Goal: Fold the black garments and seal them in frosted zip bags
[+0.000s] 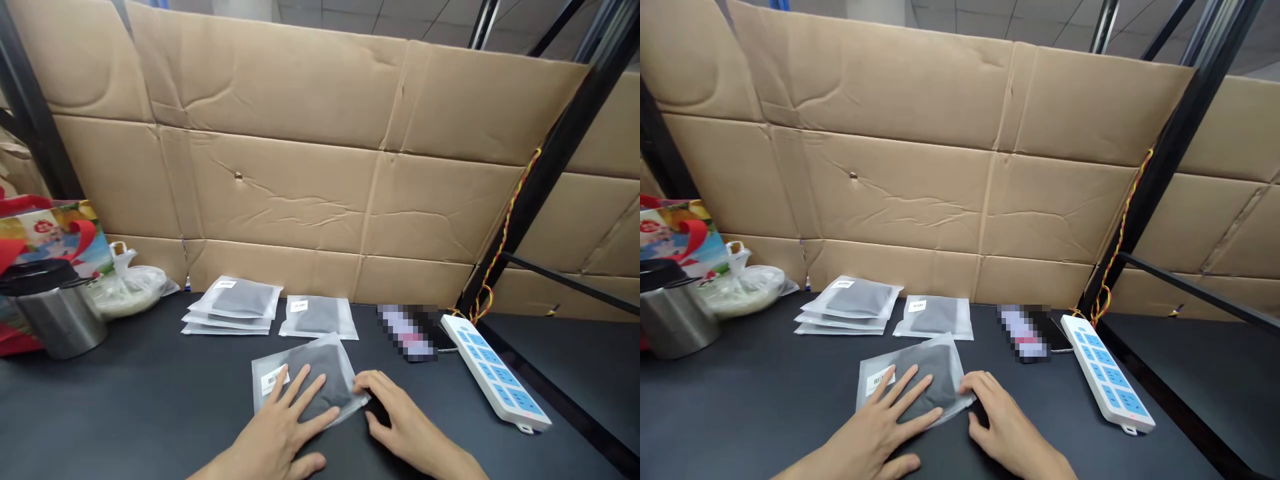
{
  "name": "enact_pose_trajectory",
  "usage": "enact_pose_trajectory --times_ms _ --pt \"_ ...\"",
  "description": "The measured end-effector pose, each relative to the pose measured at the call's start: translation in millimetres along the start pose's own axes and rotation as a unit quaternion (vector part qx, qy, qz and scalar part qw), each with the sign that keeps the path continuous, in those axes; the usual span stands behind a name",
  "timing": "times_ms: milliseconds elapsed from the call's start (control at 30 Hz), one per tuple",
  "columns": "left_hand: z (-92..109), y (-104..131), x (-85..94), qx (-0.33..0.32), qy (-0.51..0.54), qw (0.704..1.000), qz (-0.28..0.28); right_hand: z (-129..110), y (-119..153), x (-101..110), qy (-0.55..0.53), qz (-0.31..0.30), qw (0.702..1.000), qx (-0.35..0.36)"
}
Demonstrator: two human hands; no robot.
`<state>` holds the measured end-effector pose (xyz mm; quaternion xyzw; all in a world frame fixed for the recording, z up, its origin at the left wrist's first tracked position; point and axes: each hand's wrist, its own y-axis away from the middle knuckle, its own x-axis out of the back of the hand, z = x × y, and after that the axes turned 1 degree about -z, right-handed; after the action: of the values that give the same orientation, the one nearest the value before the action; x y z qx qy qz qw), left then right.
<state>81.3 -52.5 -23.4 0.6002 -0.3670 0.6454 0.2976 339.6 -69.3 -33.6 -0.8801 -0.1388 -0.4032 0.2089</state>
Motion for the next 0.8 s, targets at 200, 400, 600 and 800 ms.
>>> enact_pose_trajectory --times_ms 200,400,600,800 --pt "33 -49 -7.5 0.008 -0.043 0.999 0.027 18 3 -6 0.004 0.048 0.999 0.000" --pt "47 -105 -18.4 0.017 -0.086 0.996 -0.022 28 3 -12 0.026 0.087 0.996 -0.016" --pt "39 -105 -17.4 0.032 -0.077 0.996 -0.036 38 2 -19 0.001 0.105 0.995 0.004" --pt "37 -90 -4.8 0.045 -0.049 0.998 0.001 35 0 -23 0.034 0.097 0.994 0.035"
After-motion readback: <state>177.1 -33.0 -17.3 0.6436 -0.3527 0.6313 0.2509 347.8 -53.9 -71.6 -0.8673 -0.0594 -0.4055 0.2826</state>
